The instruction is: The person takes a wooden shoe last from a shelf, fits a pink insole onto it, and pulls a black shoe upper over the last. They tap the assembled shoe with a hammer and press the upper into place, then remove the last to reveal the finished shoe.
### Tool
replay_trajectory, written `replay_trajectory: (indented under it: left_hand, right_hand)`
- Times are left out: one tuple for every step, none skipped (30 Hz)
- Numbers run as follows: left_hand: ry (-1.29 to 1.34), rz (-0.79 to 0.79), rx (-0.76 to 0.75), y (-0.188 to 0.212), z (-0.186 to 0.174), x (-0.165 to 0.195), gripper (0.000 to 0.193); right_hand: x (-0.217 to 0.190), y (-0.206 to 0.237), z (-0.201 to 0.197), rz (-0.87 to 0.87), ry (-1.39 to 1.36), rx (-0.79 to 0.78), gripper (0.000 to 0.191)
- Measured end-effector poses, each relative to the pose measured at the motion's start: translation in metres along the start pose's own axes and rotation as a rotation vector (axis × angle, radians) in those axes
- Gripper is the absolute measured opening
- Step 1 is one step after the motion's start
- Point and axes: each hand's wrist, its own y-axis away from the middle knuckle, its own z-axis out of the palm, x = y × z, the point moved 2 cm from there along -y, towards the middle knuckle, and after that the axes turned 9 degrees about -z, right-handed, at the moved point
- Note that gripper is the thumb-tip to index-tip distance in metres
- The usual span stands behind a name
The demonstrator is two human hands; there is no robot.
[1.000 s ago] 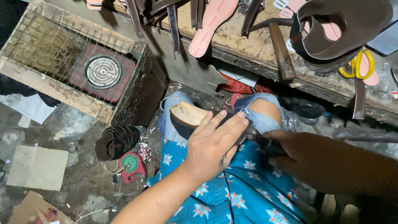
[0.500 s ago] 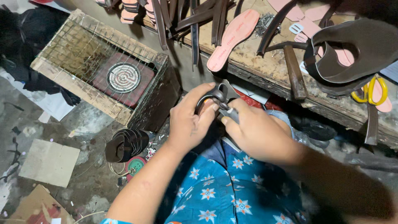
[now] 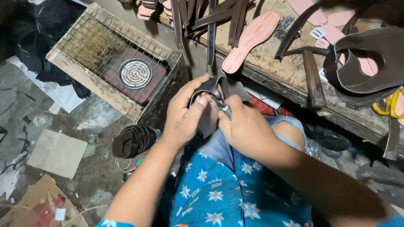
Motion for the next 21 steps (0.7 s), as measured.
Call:
replay_trajectory:
  left_hand:
    - [0.020, 0.002, 0.023, -0.002, -0.001, -0.002, 0.040]
    - [0.011, -0.054, 0.052, -0.003, -0.002, -0.005, 0.038]
    - [0.003, -0.112, 0.079, -0.004, -0.001, -0.009, 0.036]
    - [-0.005, -0.174, 0.104, -0.005, 0.001, -0.012, 0.035]
    - [0.010, -0.175, 0.125, -0.006, 0.001, -0.015, 0.034]
    - [0.024, -0.174, 0.146, -0.008, 0.001, -0.018, 0.033]
    - [0.038, -0.171, 0.166, -0.010, 0.001, -0.021, 0.032]
    - [0.012, -0.144, 0.199, -0.011, 0.000, -0.023, 0.031]
    - [-0.015, -0.116, 0.231, -0.012, -0.001, -0.026, 0.030]
    - [-0.041, -0.086, 0.261, -0.014, -0.001, -0.029, 0.028]
    - [-0.044, -0.076, 0.281, -0.016, -0.001, -0.033, 0.028]
    - [-0.046, -0.066, 0.304, -0.018, -0.003, -0.036, 0.028]
    - [-0.049, -0.056, 0.324, -0.020, -0.004, -0.040, 0.027]
    - [-0.055, -0.056, 0.339, -0.022, -0.005, -0.043, 0.027]
    - [-0.061, -0.055, 0.354, -0.024, -0.006, -0.045, 0.026]
    - [-0.066, -0.054, 0.368, -0.026, -0.007, -0.047, 0.026]
    - [-0.055, -0.068, 0.374, -0.027, -0.008, -0.048, 0.025]
    - [-0.042, -0.085, 0.379, -0.028, -0.009, -0.049, 0.025]
    - [-0.029, -0.098, 0.388, -0.030, -0.011, -0.049, 0.025]
    - [-0.030, -0.088, 0.381, -0.028, -0.010, -0.047, 0.026]
    - [-0.030, -0.079, 0.372, -0.022, -0.007, -0.044, 0.026]
  right_hand:
    - [0.002, -0.001, 0.006, 0.005, 0.012, 0.001, 0.033]
    - [0.003, -0.002, 0.011, -0.010, 0.023, 0.021, 0.033]
    - [0.004, -0.003, 0.018, -0.024, 0.031, 0.041, 0.033]
    - [0.005, -0.004, 0.025, -0.035, 0.039, 0.058, 0.033]
    - [0.007, -0.006, 0.032, -0.062, 0.035, 0.090, 0.033]
    - [0.008, -0.008, 0.039, -0.091, 0.032, 0.124, 0.034]
    - [0.010, -0.011, 0.046, -0.119, 0.029, 0.158, 0.034]
    - [0.013, -0.014, 0.052, -0.113, 0.040, 0.173, 0.034]
    - [0.015, -0.018, 0.058, -0.106, 0.050, 0.190, 0.034]
    - [0.016, -0.022, 0.062, -0.098, 0.062, 0.207, 0.034]
    - [0.016, -0.026, 0.065, -0.113, 0.069, 0.217, 0.033]
    - [0.015, -0.032, 0.067, -0.130, 0.076, 0.227, 0.033]
    - [0.012, -0.036, 0.067, -0.146, 0.083, 0.237, 0.032]
    - [0.009, -0.041, 0.066, -0.130, 0.078, 0.211, 0.031]
    - [0.005, -0.046, 0.063, -0.115, 0.075, 0.185, 0.030]
    - [-0.001, -0.049, 0.059, -0.099, 0.071, 0.160, 0.028]
    - [-0.008, -0.049, 0.055, -0.056, 0.093, 0.073, 0.027]
    - [-0.015, -0.044, 0.048, -0.011, 0.117, -0.015, 0.026]
    - [-0.021, -0.040, 0.042, 0.030, 0.142, -0.103, 0.025]
    - [-0.025, -0.038, 0.033, 0.040, 0.163, -0.160, 0.025]
    - [-0.027, -0.033, 0.023, 0.053, 0.184, -0.216, 0.026]
